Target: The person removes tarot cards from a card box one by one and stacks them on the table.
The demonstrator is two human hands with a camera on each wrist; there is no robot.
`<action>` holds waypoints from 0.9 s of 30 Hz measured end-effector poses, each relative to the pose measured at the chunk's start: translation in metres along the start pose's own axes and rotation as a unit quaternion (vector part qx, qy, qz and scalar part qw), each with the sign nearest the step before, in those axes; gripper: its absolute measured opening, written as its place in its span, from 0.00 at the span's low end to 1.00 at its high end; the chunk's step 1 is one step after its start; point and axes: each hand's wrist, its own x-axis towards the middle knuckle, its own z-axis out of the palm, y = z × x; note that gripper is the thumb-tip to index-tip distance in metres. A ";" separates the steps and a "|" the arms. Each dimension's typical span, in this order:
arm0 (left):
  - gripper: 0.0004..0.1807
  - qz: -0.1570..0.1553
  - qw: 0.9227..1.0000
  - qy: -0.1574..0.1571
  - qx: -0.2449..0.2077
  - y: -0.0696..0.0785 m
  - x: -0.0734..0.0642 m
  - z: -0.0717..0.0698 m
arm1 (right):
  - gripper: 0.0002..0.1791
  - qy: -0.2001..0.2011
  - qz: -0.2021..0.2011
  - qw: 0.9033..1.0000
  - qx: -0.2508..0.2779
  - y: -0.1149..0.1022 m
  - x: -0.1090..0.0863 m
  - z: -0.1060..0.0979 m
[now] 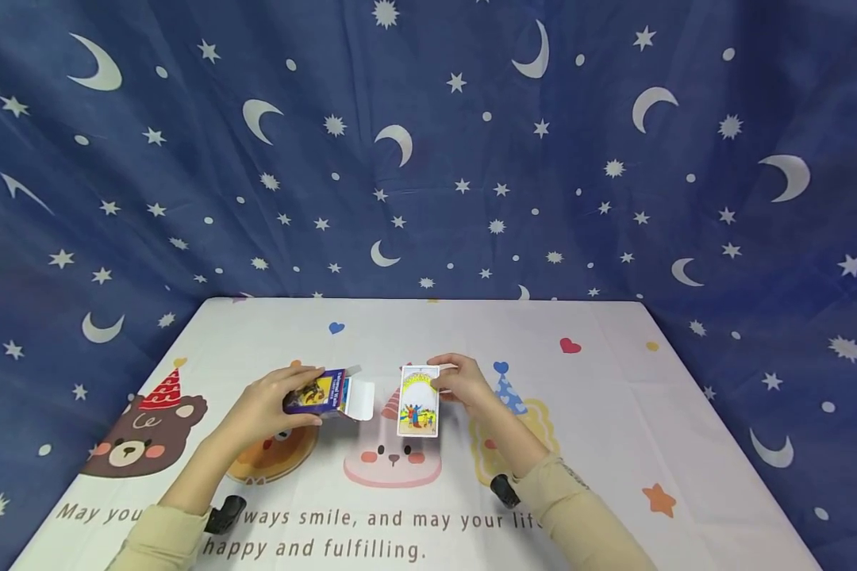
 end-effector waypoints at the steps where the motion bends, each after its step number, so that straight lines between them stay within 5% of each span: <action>1: 0.42 0.000 1.000 -0.001 0.001 0.000 0.000 0.000 | 0.21 0.001 -0.003 1.000 -0.007 0.002 0.002 0.000; 15: 0.41 -0.003 1.000 0.001 -0.005 0.001 0.002 0.004 | 0.17 0.008 -0.078 0.989 -0.129 0.016 0.024 -0.002; 21: 0.41 0.004 1.000 0.006 -0.009 0.002 0.004 0.003 | 0.17 0.013 -0.055 0.990 -0.128 0.021 0.035 -0.004; 27: 0.41 0.007 1.000 0.001 -0.012 0.001 0.004 0.006 | 0.15 0.054 0.024 0.996 -0.066 0.028 0.041 -0.005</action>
